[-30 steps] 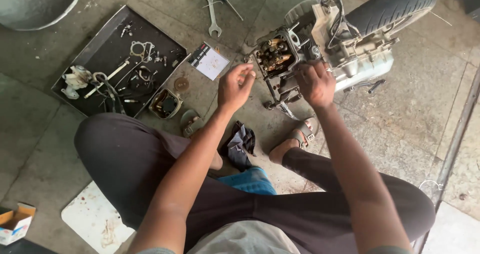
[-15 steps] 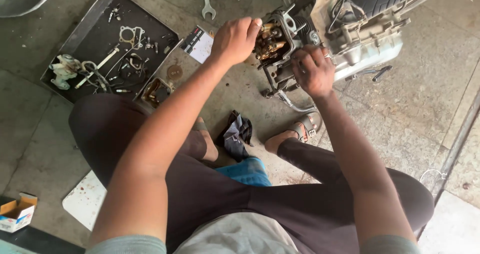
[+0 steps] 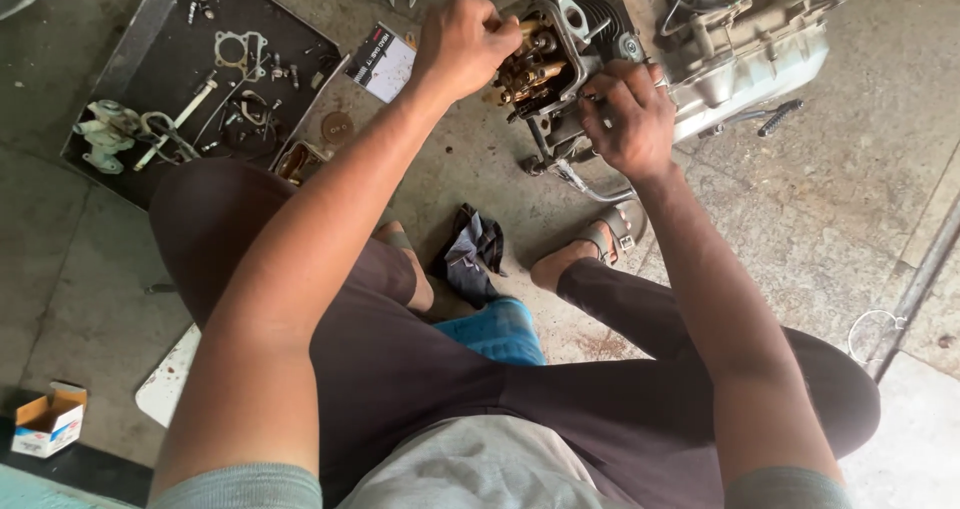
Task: Repairing and adjusting mechanical components of a motorcycle engine block.
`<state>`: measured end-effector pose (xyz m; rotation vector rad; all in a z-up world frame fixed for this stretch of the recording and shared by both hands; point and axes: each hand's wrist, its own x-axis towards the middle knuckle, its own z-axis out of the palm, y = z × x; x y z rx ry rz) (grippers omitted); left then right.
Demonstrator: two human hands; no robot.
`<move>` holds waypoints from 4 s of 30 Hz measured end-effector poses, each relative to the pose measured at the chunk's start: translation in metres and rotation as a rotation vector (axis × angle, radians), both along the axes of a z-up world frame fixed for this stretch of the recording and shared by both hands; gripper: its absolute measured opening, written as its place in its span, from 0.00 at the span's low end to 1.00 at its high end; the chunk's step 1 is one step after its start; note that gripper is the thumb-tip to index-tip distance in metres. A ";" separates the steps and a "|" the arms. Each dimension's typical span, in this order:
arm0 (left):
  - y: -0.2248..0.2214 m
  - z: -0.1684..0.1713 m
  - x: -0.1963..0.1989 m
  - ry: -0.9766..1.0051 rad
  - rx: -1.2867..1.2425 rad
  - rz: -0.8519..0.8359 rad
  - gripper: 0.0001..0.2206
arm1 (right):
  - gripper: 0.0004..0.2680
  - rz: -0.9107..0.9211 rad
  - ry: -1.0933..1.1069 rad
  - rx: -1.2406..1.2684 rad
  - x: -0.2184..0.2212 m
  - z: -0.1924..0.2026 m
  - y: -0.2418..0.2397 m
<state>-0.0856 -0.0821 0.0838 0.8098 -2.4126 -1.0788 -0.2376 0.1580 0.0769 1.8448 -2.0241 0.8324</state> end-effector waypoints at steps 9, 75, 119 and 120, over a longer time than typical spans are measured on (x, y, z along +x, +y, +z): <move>0.014 0.010 0.009 -0.006 -0.087 -0.012 0.18 | 0.10 0.005 0.126 -0.078 0.011 0.007 -0.002; 0.231 -0.045 0.542 -0.207 -0.141 -0.302 0.17 | 0.07 -0.640 -0.409 -0.600 0.255 0.107 0.362; 0.245 -0.004 0.309 0.201 -0.079 -0.585 0.19 | 0.07 -0.017 -0.953 0.120 0.213 0.008 0.066; 0.239 0.009 0.306 0.219 -0.112 -0.595 0.19 | 0.06 0.098 -0.928 0.127 0.211 0.007 0.066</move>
